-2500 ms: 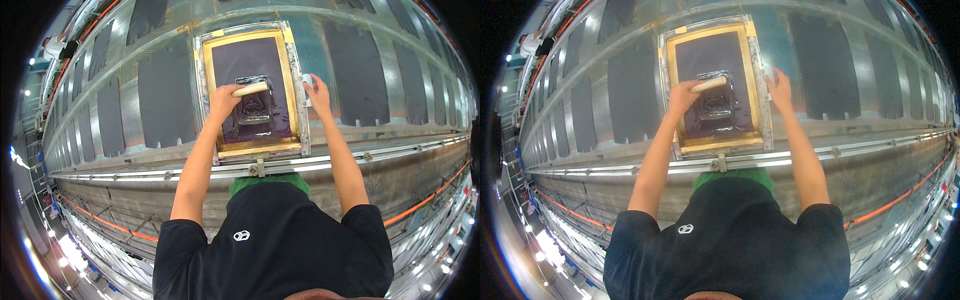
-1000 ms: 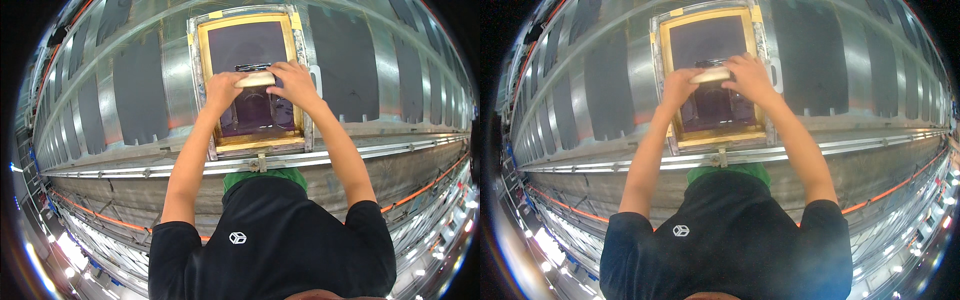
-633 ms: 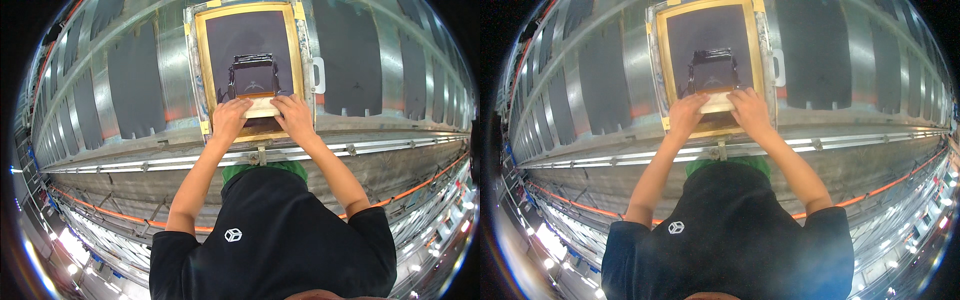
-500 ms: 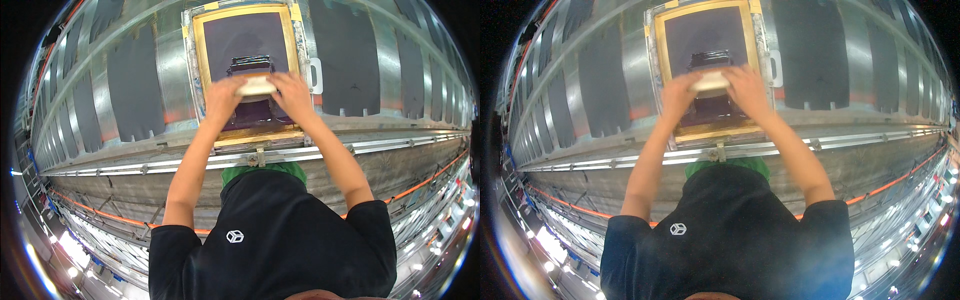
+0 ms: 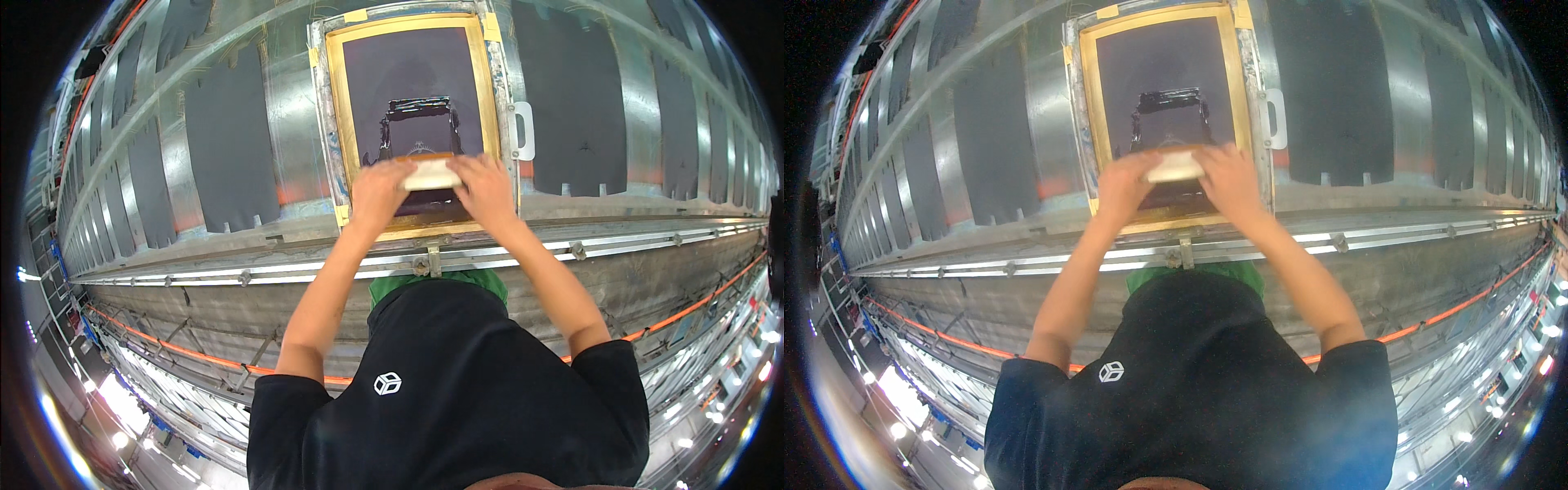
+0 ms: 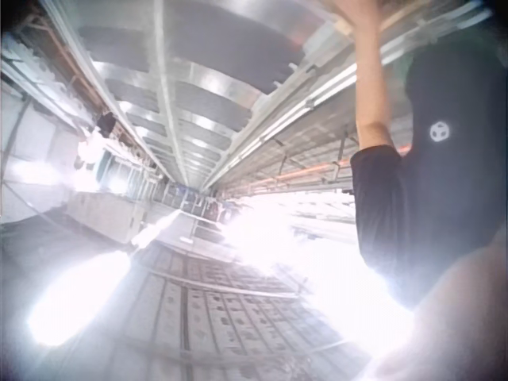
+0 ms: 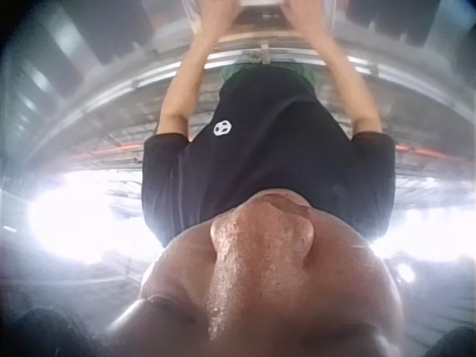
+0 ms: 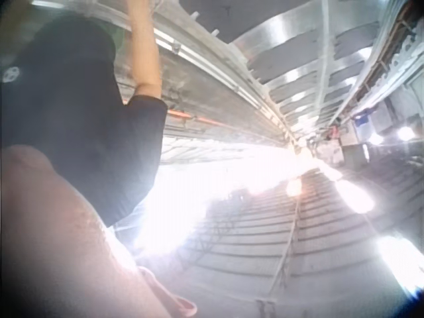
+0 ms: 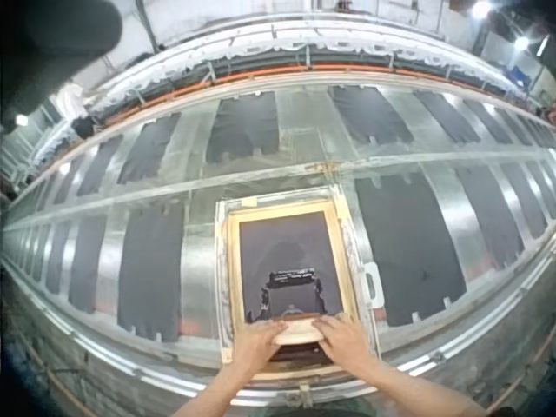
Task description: The person uses a squeegee to spread purple ink across a screen printing frame. They repeatedly pull the squeegee from top to bottom to ensure even coverage of the mesh. The person briefly pauses to touch their face before resuming the ink spreading process.
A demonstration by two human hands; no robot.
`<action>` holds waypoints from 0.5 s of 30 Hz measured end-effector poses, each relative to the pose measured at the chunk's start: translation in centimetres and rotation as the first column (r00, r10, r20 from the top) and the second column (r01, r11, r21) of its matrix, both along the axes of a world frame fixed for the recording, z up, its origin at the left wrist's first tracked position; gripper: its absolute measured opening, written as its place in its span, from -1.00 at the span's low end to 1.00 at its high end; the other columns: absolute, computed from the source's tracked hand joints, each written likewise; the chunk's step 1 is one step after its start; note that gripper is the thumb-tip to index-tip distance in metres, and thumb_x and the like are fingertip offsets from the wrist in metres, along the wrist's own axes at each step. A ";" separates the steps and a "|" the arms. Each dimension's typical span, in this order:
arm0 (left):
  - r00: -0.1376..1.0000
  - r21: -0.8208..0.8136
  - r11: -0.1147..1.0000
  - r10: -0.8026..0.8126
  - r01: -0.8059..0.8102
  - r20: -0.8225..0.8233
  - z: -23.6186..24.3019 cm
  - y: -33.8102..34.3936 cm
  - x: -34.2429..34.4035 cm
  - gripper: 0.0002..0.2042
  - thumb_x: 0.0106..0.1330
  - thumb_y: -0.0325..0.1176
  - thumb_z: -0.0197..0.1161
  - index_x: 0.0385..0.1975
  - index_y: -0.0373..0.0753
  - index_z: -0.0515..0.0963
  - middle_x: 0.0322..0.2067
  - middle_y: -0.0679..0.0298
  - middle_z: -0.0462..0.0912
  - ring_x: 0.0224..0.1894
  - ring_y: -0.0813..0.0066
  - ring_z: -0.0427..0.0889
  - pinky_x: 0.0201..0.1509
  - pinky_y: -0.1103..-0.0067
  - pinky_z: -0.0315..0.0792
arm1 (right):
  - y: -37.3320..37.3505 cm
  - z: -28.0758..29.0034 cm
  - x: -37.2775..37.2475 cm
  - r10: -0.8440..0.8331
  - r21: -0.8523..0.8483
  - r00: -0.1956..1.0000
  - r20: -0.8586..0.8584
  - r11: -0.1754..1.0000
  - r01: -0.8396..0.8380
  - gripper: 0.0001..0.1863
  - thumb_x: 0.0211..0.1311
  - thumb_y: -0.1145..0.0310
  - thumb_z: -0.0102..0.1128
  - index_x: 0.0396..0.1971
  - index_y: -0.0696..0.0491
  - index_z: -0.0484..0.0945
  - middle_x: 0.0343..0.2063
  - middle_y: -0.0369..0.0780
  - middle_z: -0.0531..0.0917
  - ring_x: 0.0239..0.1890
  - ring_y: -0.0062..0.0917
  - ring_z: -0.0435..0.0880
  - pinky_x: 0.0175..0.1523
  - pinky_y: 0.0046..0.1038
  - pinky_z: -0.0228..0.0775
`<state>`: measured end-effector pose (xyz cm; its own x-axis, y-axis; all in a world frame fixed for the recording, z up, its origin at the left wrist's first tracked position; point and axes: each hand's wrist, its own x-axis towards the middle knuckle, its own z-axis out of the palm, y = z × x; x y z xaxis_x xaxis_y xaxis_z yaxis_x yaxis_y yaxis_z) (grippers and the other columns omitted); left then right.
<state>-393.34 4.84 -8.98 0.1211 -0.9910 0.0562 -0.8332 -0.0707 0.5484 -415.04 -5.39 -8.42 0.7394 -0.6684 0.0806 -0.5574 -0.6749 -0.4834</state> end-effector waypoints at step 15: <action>1.000 0.105 0.994 -0.028 0.027 0.011 -0.2 2.3 -1.7 -0.63 -0.02 -0.53 0.40 -0.13 -0.09 0.75 -0.12 0.28 0.78 -0.07 0.26 0.74 -0.01 0.35 0.60 | 2.6 -0.2 -1.8 0.024 0.098 0.999 -0.031 0.995 -0.021 -0.51 -0.04 0.41 0.46 0.00 -0.02 0.67 0.04 -0.28 0.66 0.06 -0.29 0.53 0.15 -0.22 0.37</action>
<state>-395.04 7.16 -9.17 0.0935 -0.9945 -0.0472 -0.8424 -0.1043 0.5286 -416.84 -2.74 -8.58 0.7557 -0.6549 -0.0087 -0.5590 -0.6380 -0.5296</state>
